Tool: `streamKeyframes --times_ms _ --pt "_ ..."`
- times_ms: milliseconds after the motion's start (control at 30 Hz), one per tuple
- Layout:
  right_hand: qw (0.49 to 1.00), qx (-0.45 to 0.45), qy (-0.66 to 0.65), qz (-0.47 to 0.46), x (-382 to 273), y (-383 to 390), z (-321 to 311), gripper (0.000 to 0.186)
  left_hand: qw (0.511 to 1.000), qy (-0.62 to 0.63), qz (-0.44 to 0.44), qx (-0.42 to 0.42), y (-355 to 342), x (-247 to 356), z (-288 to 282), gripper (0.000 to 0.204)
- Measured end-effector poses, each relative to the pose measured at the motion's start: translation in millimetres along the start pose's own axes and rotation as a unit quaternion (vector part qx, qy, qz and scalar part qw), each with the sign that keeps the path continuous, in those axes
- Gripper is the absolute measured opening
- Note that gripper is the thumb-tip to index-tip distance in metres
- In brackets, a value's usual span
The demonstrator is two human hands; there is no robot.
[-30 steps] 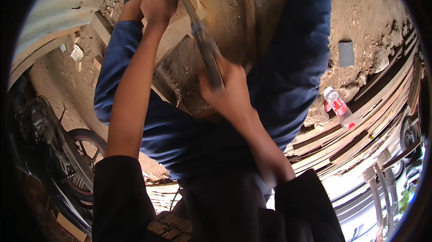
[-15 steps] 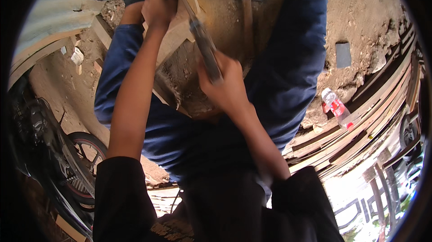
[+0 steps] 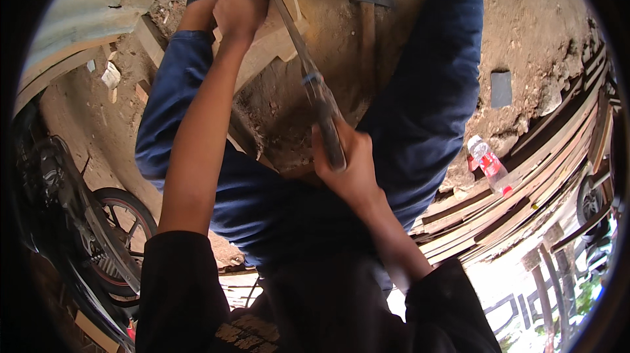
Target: The person sits on the ground and uses a hand saw to cut a small piece of wood held between their legs. They repeatedly saw back and forth, adjusting the wood's position as needed.
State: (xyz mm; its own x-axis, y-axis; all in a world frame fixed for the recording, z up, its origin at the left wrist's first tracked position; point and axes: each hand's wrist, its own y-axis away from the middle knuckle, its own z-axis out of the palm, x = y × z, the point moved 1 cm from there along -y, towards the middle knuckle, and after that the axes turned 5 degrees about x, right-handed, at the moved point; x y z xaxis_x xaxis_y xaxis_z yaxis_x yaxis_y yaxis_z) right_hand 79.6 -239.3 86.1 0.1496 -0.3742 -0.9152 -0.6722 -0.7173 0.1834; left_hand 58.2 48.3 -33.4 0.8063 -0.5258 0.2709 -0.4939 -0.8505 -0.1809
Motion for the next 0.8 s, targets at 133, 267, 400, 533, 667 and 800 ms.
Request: streamKeyframes --times_ms 133,267,400,533,667,800 --pt "1.000 0.004 0.021 0.004 -15.4 -52.7 22.6 0.008 0.999 0.035 0.010 -0.007 2.8 4.9 2.8 0.042" --pt "1.000 0.017 -0.011 0.021 -1.5 -6.7 7.4 0.012 0.999 0.015 -0.030 -0.024 3.0 -0.9 3.8 0.035" --pt "0.999 0.007 -0.047 0.023 -0.5 -3.0 1.6 0.017 0.998 0.032 -0.028 -0.038 4.8 7.3 -5.9 0.038" --pt "1.000 -0.002 -0.014 -0.001 -13.4 -53.8 25.2 0.016 0.997 0.067 -0.032 -0.018 6.2 3.9 0.9 0.038" --pt "0.999 0.005 -0.018 0.027 4.0 -5.3 6.4 0.020 0.996 0.086 -0.014 0.003 3.2 5.7 -0.5 0.039" --pt "0.999 -0.006 -0.032 0.021 -5.1 -30.0 15.8 0.017 0.996 0.087 -0.013 0.002 8.1 4.9 0.8 0.039"
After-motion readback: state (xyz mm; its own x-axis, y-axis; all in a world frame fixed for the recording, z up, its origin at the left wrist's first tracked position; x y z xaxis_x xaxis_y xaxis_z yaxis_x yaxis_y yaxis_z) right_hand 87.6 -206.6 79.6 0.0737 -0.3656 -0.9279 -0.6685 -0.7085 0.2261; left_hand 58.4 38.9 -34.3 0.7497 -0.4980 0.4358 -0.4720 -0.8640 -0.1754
